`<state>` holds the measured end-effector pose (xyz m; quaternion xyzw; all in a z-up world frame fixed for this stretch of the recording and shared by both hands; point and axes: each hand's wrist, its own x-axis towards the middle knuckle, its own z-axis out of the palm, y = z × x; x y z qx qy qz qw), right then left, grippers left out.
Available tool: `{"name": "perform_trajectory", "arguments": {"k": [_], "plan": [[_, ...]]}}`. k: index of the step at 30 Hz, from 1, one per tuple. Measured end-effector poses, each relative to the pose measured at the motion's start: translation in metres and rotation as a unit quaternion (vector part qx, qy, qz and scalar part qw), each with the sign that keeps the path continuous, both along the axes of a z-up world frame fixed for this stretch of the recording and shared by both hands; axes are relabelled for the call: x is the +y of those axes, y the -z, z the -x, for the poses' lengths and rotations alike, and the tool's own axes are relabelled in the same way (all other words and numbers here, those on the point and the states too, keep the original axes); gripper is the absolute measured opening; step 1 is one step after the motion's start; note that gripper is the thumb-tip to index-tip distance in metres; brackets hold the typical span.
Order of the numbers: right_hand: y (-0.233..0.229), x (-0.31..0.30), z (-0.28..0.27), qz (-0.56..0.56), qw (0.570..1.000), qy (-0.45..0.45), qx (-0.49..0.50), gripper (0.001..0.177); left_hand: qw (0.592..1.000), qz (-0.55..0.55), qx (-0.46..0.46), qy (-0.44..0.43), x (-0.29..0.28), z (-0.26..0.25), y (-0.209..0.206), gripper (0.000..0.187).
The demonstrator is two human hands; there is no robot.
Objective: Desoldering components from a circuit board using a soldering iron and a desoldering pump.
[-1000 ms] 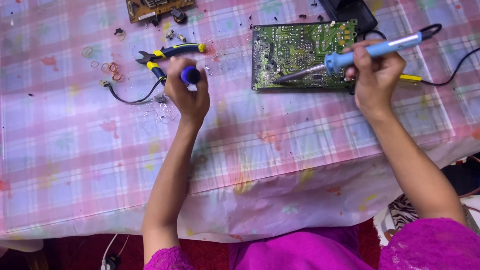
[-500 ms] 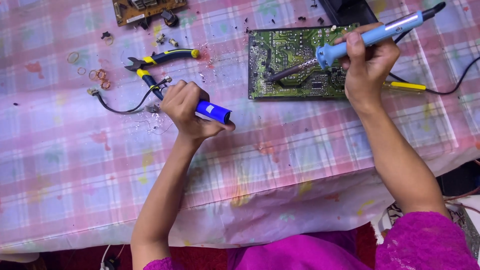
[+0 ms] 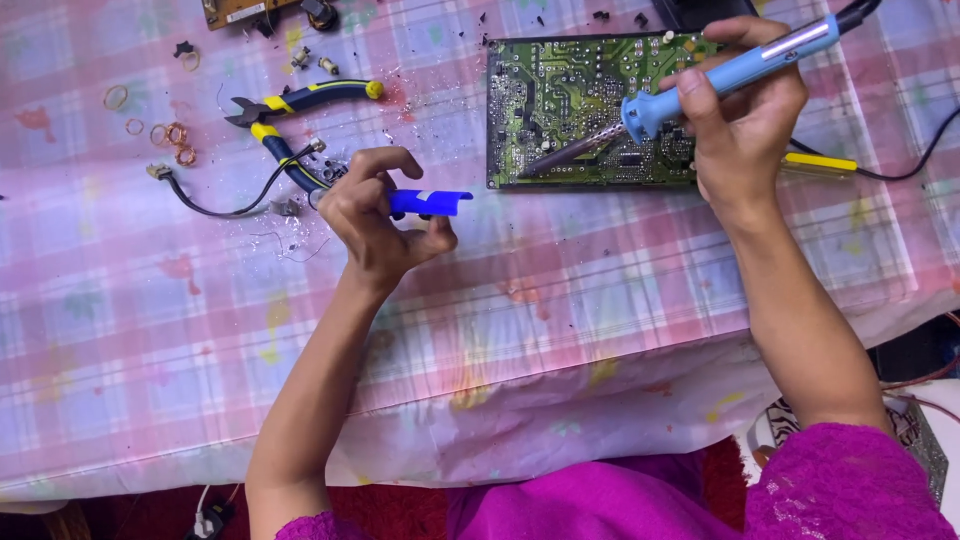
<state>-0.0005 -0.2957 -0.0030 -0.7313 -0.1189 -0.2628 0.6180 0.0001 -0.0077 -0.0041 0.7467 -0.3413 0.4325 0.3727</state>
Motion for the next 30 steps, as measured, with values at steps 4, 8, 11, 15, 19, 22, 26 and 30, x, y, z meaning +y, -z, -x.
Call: {"name": "perform_trajectory", "arguments": {"k": [4,8,11,15,19,22,26,30], "plan": [[0.005,-0.002,-0.001,-0.052,0.998,0.003,0.045,0.022,0.998,0.028,0.048,0.035,0.005,0.0,0.009,0.036],[0.004,-0.003,0.0,-0.066,0.995,0.006,0.068,0.019,0.998,0.031,0.021,0.053,0.004,-0.001,0.006,0.03],[0.002,0.0,0.0,-0.051,0.997,0.006,0.064,0.022,0.997,0.04,0.01,0.069,0.005,-0.003,0.002,0.028],[0.002,0.002,0.002,-0.032,0.998,-0.001,0.056,0.023,0.995,0.013,0.035,0.096,0.009,-0.005,0.009,0.023],[0.003,0.001,0.001,-0.036,0.998,0.005,0.044,0.025,0.976,0.037,0.108,0.188,0.007,-0.005,0.001,0.018],[0.003,0.001,0.0,-0.04,0.999,0.007,0.036,0.025,0.986,-0.048,0.092,0.128,0.012,-0.005,-0.003,0.018],[0.004,0.0,0.0,-0.034,0.999,0.011,0.041,0.025,0.997,-0.034,0.046,0.055,0.013,-0.008,-0.005,0.025],[0.007,-0.001,-0.002,-0.045,0.998,0.008,0.043,0.024,0.997,0.036,0.037,0.062,0.009,-0.005,-0.01,0.03]]}}
